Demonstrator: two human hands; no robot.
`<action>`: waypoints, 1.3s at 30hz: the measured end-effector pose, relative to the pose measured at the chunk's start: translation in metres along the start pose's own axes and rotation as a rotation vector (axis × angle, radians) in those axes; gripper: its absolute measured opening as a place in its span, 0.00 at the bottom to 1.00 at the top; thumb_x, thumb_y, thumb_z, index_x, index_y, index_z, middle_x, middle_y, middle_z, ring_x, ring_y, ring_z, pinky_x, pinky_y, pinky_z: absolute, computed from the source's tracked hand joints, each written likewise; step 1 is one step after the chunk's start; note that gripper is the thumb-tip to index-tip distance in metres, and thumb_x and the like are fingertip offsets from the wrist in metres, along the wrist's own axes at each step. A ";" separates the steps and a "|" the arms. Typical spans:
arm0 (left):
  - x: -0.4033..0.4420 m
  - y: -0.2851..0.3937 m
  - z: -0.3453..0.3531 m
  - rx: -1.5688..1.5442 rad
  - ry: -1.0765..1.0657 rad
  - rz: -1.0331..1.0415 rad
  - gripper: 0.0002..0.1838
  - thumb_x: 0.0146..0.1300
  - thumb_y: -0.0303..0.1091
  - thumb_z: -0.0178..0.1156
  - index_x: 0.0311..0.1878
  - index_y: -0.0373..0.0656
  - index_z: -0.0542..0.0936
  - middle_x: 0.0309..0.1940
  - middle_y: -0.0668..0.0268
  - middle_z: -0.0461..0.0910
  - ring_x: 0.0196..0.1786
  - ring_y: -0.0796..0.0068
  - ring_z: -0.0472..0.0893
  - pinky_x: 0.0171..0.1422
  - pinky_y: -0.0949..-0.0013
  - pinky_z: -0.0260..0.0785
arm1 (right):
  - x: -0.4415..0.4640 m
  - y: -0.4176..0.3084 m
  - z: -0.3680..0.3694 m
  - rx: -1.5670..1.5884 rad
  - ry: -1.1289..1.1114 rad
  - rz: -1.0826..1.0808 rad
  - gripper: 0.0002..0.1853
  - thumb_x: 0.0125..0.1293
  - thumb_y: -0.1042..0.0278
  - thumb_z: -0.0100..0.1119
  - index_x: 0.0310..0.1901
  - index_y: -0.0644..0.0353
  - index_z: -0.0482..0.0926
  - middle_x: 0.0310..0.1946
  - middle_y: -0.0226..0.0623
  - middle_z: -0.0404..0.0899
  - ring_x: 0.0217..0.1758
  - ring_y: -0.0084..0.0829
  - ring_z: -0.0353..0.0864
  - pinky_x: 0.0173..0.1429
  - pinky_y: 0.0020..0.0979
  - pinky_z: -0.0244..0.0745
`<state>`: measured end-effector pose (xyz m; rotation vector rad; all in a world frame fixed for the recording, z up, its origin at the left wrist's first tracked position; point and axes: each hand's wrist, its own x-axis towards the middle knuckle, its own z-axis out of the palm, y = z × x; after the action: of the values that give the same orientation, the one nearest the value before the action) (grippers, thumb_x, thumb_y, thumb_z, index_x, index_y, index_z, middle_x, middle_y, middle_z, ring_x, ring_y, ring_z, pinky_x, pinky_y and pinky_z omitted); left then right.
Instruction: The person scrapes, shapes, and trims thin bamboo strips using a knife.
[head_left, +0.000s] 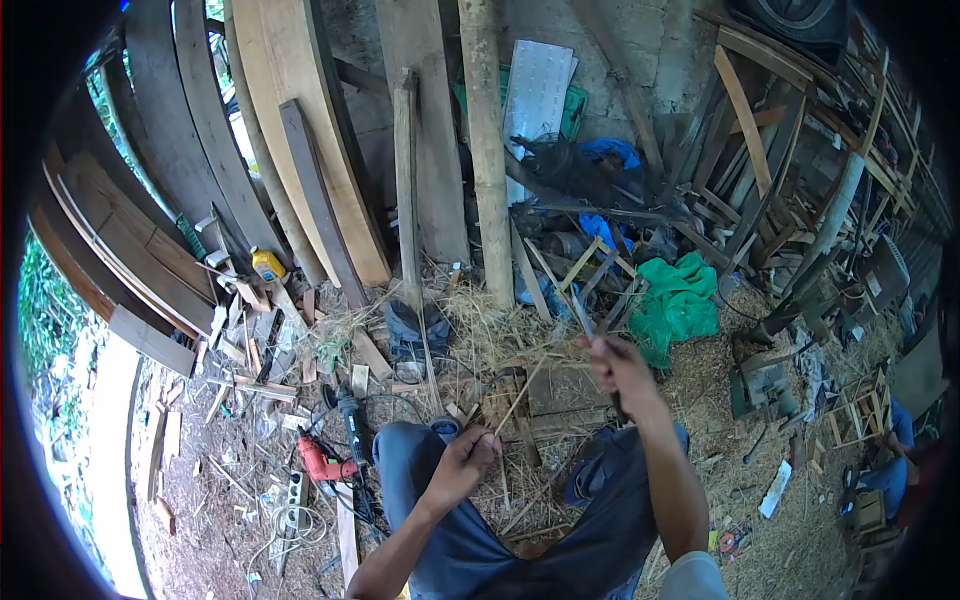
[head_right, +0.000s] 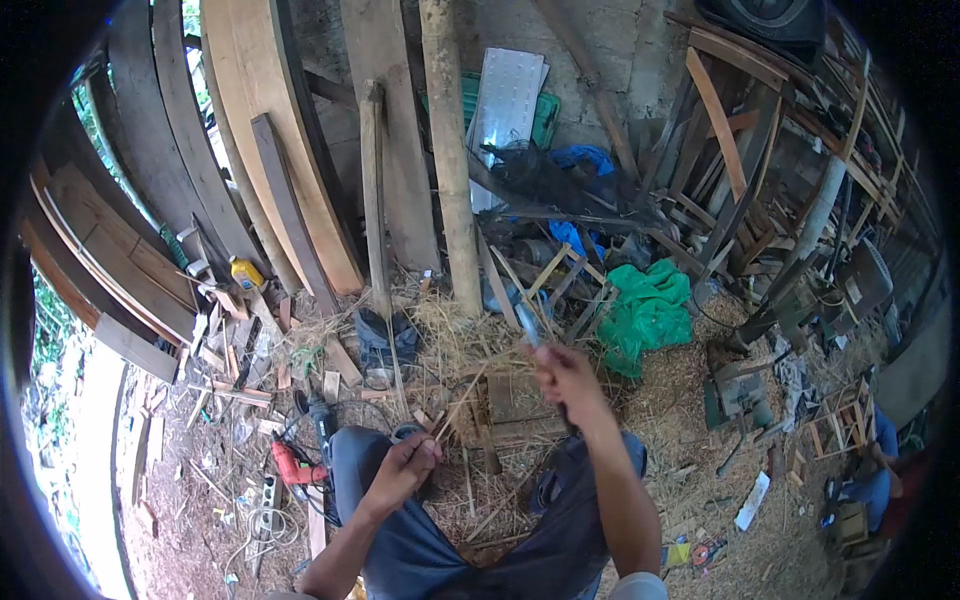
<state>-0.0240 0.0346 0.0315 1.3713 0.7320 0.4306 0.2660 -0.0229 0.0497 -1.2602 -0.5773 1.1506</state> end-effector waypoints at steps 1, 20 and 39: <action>0.004 -0.002 0.000 0.016 0.045 0.048 0.10 0.71 0.34 0.49 0.37 0.38 0.73 0.22 0.73 0.67 0.27 0.84 0.65 0.33 0.76 0.60 | -0.008 0.007 0.013 0.000 -0.053 0.043 0.14 0.69 0.60 0.55 0.49 0.61 0.77 0.17 0.21 0.64 0.15 0.13 0.57 0.18 0.19 0.49; 0.013 0.016 0.009 0.374 0.143 0.227 0.07 0.68 0.30 0.51 0.40 0.35 0.75 0.22 0.55 0.76 0.25 0.64 0.78 0.32 0.66 0.67 | -0.017 0.027 0.071 -0.024 -0.408 0.234 0.13 0.70 0.62 0.54 0.47 0.62 0.79 0.17 0.20 0.62 0.17 0.13 0.55 0.20 0.19 0.47; 0.046 0.024 -0.010 -0.380 0.048 0.096 0.09 0.73 0.35 0.47 0.43 0.38 0.70 0.34 0.64 0.75 0.39 0.74 0.76 0.48 0.71 0.70 | 0.001 0.028 0.047 -0.043 0.019 -0.014 0.13 0.69 0.58 0.55 0.42 0.61 0.77 0.21 0.23 0.68 0.16 0.12 0.58 0.18 0.18 0.50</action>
<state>0.0050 0.0773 0.0447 1.0432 0.5883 0.6455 0.2160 -0.0042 0.0366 -1.3011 -0.5989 1.1189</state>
